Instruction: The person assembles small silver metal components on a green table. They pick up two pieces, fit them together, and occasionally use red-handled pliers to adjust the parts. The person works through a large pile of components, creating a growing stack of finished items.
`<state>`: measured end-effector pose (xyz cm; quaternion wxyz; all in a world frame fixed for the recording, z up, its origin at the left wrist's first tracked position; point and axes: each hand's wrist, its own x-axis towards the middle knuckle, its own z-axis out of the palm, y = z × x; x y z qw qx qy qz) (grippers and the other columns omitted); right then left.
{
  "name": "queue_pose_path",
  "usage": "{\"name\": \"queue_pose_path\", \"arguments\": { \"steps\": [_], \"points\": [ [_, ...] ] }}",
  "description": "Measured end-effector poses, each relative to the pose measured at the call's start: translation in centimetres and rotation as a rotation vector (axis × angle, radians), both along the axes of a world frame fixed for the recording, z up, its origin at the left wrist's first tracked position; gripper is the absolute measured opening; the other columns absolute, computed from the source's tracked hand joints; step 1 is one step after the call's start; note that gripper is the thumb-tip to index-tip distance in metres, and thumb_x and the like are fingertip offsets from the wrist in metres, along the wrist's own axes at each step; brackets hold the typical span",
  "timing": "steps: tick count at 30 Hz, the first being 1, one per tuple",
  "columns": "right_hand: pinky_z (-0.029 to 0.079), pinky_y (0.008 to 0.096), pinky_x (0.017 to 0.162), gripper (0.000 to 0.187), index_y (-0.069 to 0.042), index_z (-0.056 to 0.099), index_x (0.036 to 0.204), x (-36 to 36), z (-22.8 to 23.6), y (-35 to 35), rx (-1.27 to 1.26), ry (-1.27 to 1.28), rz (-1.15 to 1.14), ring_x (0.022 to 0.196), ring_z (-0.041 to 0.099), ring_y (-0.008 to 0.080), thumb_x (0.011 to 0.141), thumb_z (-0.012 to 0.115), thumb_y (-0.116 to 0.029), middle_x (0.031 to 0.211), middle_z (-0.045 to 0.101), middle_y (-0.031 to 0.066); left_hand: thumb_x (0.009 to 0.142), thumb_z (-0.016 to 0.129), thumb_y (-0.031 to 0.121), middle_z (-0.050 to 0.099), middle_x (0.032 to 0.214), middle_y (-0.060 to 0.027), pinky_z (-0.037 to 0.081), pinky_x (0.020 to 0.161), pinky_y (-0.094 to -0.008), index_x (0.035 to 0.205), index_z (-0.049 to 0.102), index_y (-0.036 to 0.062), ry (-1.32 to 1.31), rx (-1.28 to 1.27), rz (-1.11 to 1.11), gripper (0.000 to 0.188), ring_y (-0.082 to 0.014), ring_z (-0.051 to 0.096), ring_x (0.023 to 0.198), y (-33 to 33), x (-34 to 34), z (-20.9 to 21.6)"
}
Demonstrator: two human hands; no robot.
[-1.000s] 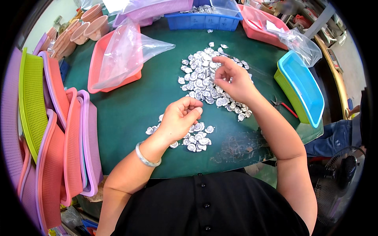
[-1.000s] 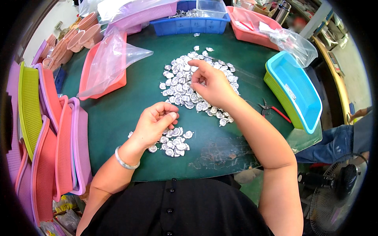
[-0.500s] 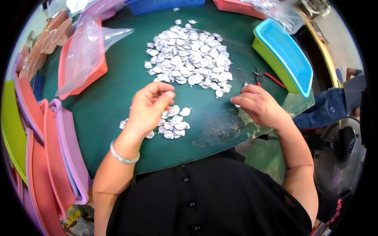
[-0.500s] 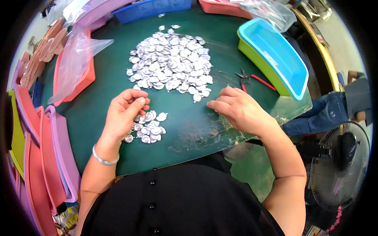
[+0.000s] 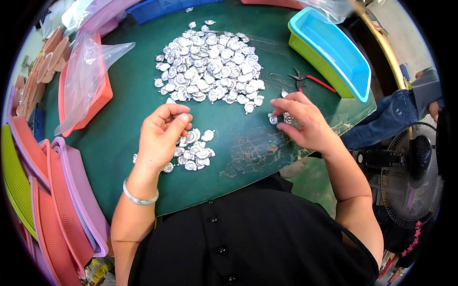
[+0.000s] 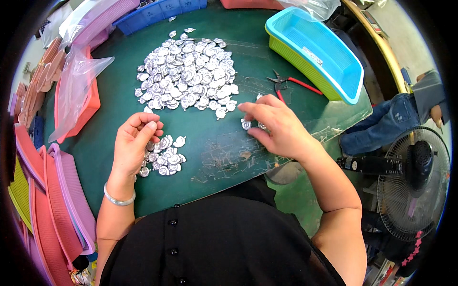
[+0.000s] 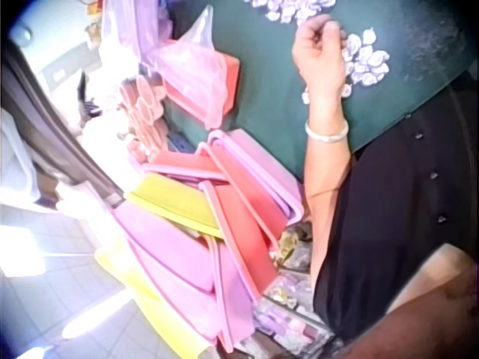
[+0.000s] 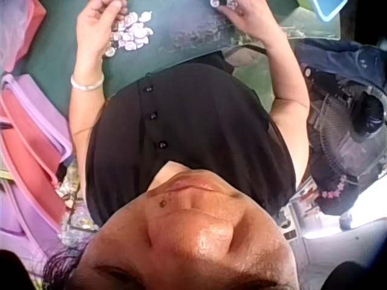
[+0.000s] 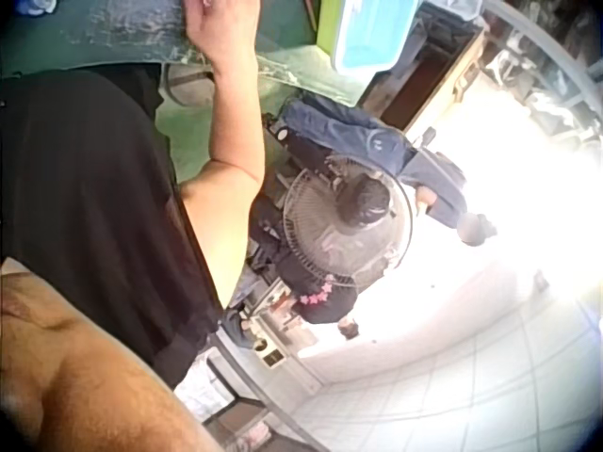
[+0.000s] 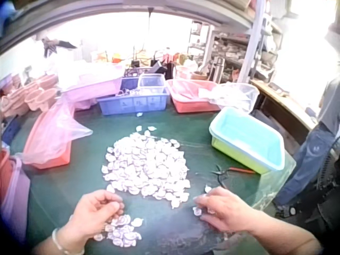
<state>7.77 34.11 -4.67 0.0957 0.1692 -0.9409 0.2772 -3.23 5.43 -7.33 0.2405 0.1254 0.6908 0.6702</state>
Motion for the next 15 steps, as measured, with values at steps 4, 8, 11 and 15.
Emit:
{"name": "queue_pose_path", "arguments": {
  "steps": [4,8,11,15],
  "points": [
    [0.043,0.0373,0.079,0.042,-0.005,0.056,0.11,-0.5,0.4,-0.4,0.13,0.016,0.09,0.086,0.053,0.0264,0.069,0.064,0.001,0.084,0.06,0.0068,0.085,0.058,0.005,0.062,0.094,-0.0073,0.047,0.077,-0.0289,0.1,0.061,0.0006,0.377,-0.146,-0.105,0.017,-0.0167,0.058,0.088,-0.1,0.4,-0.1],
    [0.043,0.0374,0.078,0.041,-0.005,0.056,0.109,-1.7,-0.2,-1.3,0.098,0.048,0.033,0.088,0.053,0.0264,0.069,0.064,0.0,0.084,0.059,0.0075,0.074,0.065,0.006,0.062,0.101,-0.0079,0.041,0.09,-0.0422,0.095,0.065,0.0044,0.921,-0.251,-0.368,0.021,-0.0311,0.052,0.106,0.9,1.2,0.5],
    [0.043,0.0377,0.078,0.042,-0.004,0.056,0.109,-2.8,-1.0,-2.5,0.074,0.094,-0.009,0.087,0.053,0.0267,0.068,0.064,0.002,0.086,0.06,0.0071,0.075,0.067,0.009,0.062,0.099,-0.0083,0.041,0.089,-0.041,0.09,0.065,0.0033,0.925,-0.265,-0.597,0.016,-0.0307,0.053,0.104,0.8,1.2,0.2],
    [0.044,0.037,0.077,0.046,-0.004,0.054,0.111,-3.6,-1.8,-3.0,0.118,0.096,0.024,0.085,0.053,0.0268,0.067,0.066,0.003,0.088,0.06,0.0067,0.074,0.069,0.011,0.062,0.078,-0.005,0.042,0.08,-0.0365,0.073,0.062,0.0042,0.835,-0.293,-0.64,0.009,-0.0256,0.058,0.082,0.3,0.9,0.6]
  ]
}}
